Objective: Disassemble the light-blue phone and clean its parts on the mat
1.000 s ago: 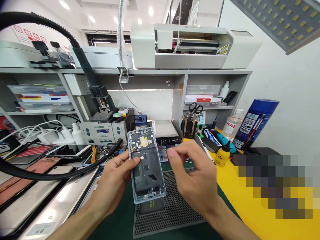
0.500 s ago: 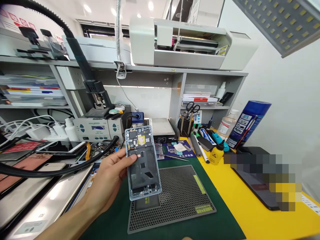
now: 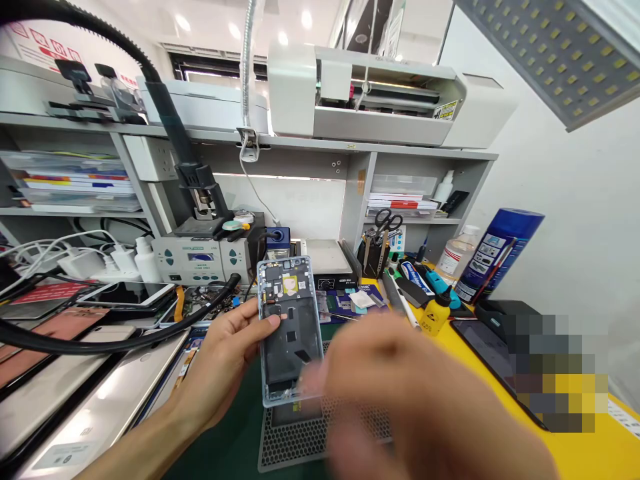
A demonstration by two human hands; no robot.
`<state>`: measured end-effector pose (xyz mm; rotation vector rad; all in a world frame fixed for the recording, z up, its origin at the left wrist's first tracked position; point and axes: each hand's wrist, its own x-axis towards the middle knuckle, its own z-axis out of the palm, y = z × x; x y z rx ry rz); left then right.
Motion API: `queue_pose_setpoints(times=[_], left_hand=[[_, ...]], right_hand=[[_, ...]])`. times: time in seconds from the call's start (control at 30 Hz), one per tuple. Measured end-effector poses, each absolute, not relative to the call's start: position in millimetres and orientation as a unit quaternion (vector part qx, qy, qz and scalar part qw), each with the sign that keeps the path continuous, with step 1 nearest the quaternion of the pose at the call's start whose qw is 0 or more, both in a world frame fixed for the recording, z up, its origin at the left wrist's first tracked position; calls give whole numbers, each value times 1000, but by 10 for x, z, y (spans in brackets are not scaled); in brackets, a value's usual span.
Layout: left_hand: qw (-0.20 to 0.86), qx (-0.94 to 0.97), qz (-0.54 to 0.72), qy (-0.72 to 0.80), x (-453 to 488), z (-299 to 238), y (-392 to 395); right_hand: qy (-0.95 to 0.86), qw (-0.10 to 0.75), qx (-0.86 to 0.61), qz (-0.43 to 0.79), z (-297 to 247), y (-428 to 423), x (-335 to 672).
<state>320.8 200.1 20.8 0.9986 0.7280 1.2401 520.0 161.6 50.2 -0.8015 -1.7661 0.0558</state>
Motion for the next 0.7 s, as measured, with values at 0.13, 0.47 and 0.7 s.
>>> queue_pose_setpoints(times=[0.13, 0.47, 0.7], left_hand=[[658, 449, 520, 307, 3214, 196, 1984], [685, 346, 498, 403, 3297, 152, 1957], [601, 285, 579, 472, 3224, 267, 2016]], right_hand=[[-672, 604, -417, 99, 655, 2081, 5219], [-527, 685, -490, -113, 705, 1950, 6207], [-615, 499, -605, -81, 498, 1666, 6481]])
